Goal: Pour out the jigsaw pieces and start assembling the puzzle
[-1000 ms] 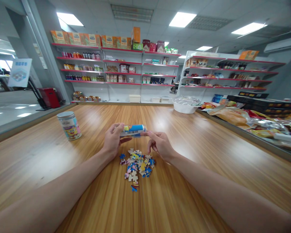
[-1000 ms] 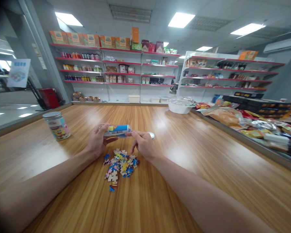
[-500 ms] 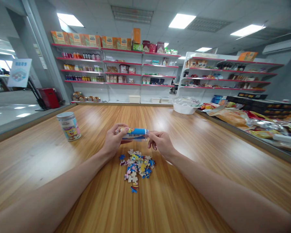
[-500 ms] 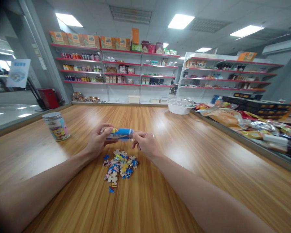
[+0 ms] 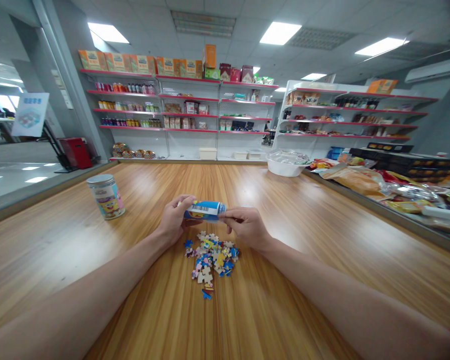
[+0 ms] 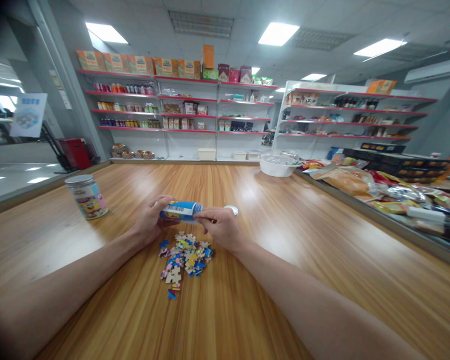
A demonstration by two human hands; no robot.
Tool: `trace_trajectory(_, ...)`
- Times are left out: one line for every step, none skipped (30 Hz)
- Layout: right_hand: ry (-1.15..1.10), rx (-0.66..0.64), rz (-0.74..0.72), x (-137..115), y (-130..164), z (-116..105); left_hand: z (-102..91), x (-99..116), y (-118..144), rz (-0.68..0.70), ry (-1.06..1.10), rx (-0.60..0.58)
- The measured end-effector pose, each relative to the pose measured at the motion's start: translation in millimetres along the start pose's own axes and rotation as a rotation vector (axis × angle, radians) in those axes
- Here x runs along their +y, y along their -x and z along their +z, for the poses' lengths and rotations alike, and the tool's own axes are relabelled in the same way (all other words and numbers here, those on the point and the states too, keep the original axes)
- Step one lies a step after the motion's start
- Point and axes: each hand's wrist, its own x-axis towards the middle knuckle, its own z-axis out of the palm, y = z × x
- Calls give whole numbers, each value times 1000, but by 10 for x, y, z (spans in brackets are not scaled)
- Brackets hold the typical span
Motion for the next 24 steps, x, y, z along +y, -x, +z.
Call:
trace_trajectory(22,42,-22,-12,-1,-2,-10,4,-17,-6,16,18)
trace_trajectory(35,89,-29,-25,-4,-6,-22,10,-35,-8,30,33)
trace_trajectory(42,135,-24,-38,-7,-13,-34,17,-52,-8,43,47)
trace_trajectory(46,176,-17,-49,-11,-21,-44,25,-67,-8,58,65)
trace_trajectory(50,214,-12,-57,-16,-31,-53,34,-81,-9,75,84)
trace_trajectory(55,250,-13,-62,-23,-42,-60,42,-92,-11,92,103)
trace_trajectory(60,286,-14,-63,-31,-56,-65,50,-102,-13,108,122)
trace_trajectory(65,327,-13,-61,-40,-73,-70,56,-112,-15,125,140)
trace_trajectory(66,368,-5,-55,-51,-91,-77,61,-121,-16,141,160)
trace_trajectory(60,411,11,-46,-63,-112,-86,65,-131,-13,156,184)
trace_trajectory(47,452,34,-34,-75,-134,-99,69,-143,-7,170,210)
trace_trajectory(28,488,62,-19,-87,-156,-115,74,-156,2,184,237)
trace_trajectory(3,516,94,-1,-97,-177,-135,80,-172,13,196,264)
trace_trajectory(-26,535,124,20,-106,-195,-157,87,-189,23,205,286)
trace_trajectory(-54,545,151,43,-112,-210,-180,94,-209,34,210,302)
trace_trajectory(-79,545,174,69,-115,-221,-202,101,-230,44,209,312)
trace_trajectory(-98,532,193,96,-116,-227,-222,106,-253,54,200,317)
trace_trajectory(-103,499,203,124,-115,-228,-242,108,-277,67,184,323)
trace_trajectory(-96,447,206,151,-112,-227,-261,106,-302,83,158,332)
trace_trajectory(-80,385,204,177,-107,-222,-284,100,-328,105,125,346)
trace_trajectory(-59,316,199,200,-102,-217,-311,91,-354,133,84,366)
trace_trajectory(-36,250,191,219,-96,-210,-347,79,-381,166,34,393)
trace_trajectory(-14,194,181,233,-90,-204,-392,67,-407,201,-24,424)
trace_trajectory(6,151,171,242,-83,-198,-449,57,-433,234,-90,459)
